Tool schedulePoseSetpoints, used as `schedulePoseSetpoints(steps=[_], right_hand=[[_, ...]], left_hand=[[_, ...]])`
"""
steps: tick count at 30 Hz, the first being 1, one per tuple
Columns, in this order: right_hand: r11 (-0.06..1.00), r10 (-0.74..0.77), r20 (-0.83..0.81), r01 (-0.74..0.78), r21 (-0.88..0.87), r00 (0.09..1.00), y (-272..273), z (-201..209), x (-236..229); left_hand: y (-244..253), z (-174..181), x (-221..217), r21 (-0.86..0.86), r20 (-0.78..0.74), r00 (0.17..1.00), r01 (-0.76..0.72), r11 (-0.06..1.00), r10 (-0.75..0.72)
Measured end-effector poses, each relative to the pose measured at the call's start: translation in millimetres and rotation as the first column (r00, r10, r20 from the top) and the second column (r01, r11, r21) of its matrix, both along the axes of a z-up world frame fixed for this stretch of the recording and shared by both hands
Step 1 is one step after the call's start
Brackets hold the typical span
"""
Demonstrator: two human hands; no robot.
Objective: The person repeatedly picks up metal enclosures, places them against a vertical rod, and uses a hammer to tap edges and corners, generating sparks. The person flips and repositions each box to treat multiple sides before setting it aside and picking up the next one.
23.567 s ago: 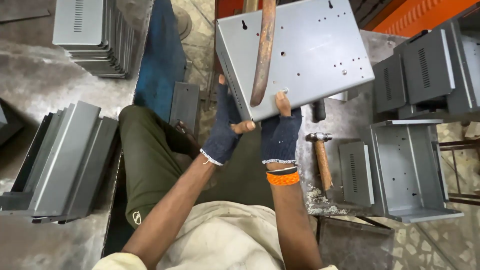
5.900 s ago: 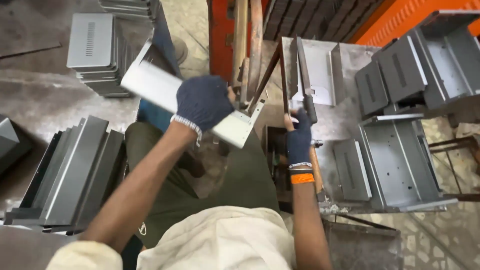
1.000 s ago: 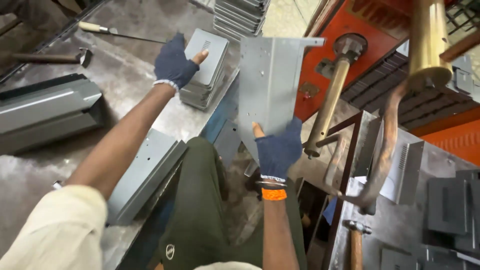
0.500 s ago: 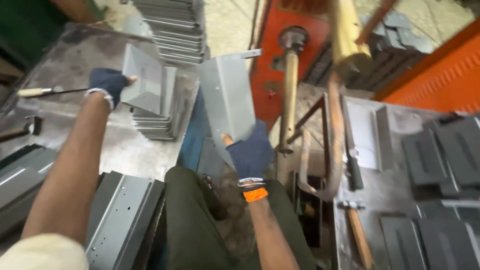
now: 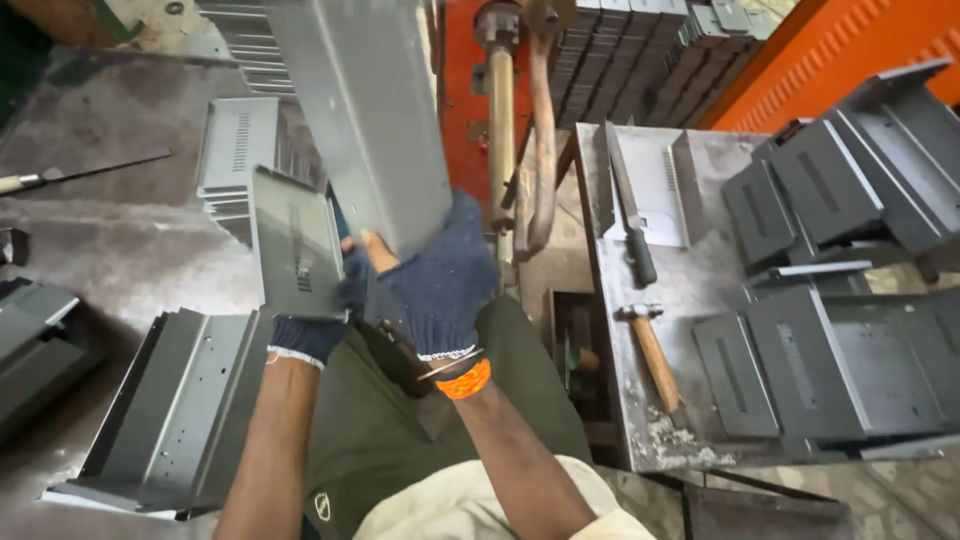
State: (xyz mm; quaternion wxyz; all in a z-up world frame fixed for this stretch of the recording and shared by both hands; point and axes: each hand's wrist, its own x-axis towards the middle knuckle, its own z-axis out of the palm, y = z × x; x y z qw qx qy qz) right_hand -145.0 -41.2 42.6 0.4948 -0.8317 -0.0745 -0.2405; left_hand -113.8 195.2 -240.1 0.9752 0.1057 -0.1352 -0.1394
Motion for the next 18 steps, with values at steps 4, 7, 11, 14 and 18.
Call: schedulePoseSetpoints(steps=[4,7,11,14,18], right_hand=[[0.971,-0.006,0.257,-0.056,0.233,0.966,-41,52,-13],[0.924,-0.107,0.368,-0.044,0.379,0.924,-92,62,4],[0.776,-0.184,0.366,-0.094,0.623,0.912,-175,63,23],[0.484,-0.232,0.163,-0.032,0.875,0.959,-213,47,40],[0.248,-0.29,-0.048,0.123,0.961,0.956,-243,-37,87]], left_hand=[[-33,54,7,-0.001,-0.045,0.984,-0.172,0.985,0.171],[-100,151,-10,0.063,-0.114,0.958,-0.256,0.965,0.261],[-113,169,-1,0.024,-0.073,0.981,0.18,0.983,-0.177],[-140,102,21,0.006,-0.038,0.997,0.062,0.998,-0.061],[-142,23,63,0.279,-0.311,0.946,-0.002,0.96,0.093]])
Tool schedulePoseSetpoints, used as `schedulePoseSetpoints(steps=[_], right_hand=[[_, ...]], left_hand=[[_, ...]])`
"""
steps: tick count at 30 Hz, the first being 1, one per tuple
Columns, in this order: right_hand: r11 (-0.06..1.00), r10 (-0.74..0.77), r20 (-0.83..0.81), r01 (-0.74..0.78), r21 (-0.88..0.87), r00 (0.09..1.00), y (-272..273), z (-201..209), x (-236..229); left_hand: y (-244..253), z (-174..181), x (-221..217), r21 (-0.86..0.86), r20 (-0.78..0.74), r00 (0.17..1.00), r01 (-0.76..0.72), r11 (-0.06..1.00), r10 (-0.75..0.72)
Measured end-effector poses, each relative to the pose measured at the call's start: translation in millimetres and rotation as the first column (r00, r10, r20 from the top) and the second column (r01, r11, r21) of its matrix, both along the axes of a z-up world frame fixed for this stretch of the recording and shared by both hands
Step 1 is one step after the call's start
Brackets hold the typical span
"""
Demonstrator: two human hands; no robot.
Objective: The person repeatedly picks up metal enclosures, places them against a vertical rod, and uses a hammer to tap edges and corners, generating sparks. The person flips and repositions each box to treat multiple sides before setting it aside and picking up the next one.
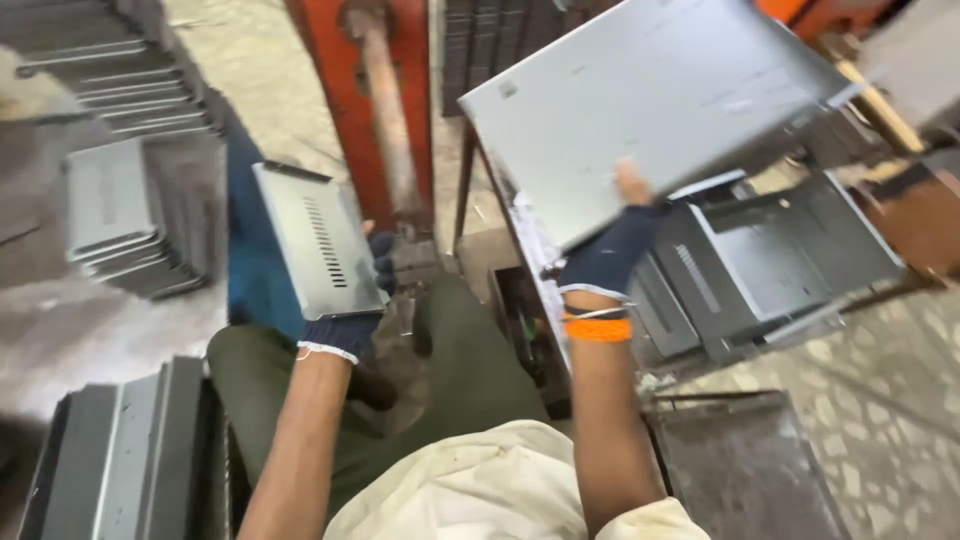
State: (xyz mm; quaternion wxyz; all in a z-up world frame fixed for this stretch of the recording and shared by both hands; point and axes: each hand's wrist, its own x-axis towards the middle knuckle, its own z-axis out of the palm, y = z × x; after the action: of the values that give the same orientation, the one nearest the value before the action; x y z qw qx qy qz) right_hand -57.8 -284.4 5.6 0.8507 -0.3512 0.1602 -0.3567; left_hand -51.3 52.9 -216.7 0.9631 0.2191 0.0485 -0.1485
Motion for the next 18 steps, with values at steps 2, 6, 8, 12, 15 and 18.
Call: schedulePoseSetpoints(steps=[2,6,8,12,15,18], right_hand=[[0.954,0.18,-0.11,-0.146,0.263,0.978,19,-16,-7],[0.899,0.325,-0.222,-0.228,0.374,0.919,59,-39,-7],[0.879,0.442,-0.223,-0.37,0.302,0.869,68,-86,12],[0.881,0.461,-0.245,-0.406,0.244,0.853,86,-64,-13],[0.869,0.491,-0.352,-0.479,0.126,0.797,92,-69,-12],[0.882,0.47,-0.411,-0.423,0.206,0.781,93,-85,-6]], left_hand=[[17,-80,42,-0.166,0.139,0.981,0.155,0.974,-0.133],[-9,-89,54,-0.143,0.147,0.98,0.154,0.978,-0.133],[-15,-91,54,-0.115,0.171,0.983,0.093,0.989,-0.073],[-16,-99,46,-0.093,0.185,0.983,0.008,0.996,0.01],[-5,-105,39,-0.072,0.209,0.971,-0.1,0.992,0.113],[3,-123,41,-0.055,0.238,0.948,-0.202,0.978,0.209]])
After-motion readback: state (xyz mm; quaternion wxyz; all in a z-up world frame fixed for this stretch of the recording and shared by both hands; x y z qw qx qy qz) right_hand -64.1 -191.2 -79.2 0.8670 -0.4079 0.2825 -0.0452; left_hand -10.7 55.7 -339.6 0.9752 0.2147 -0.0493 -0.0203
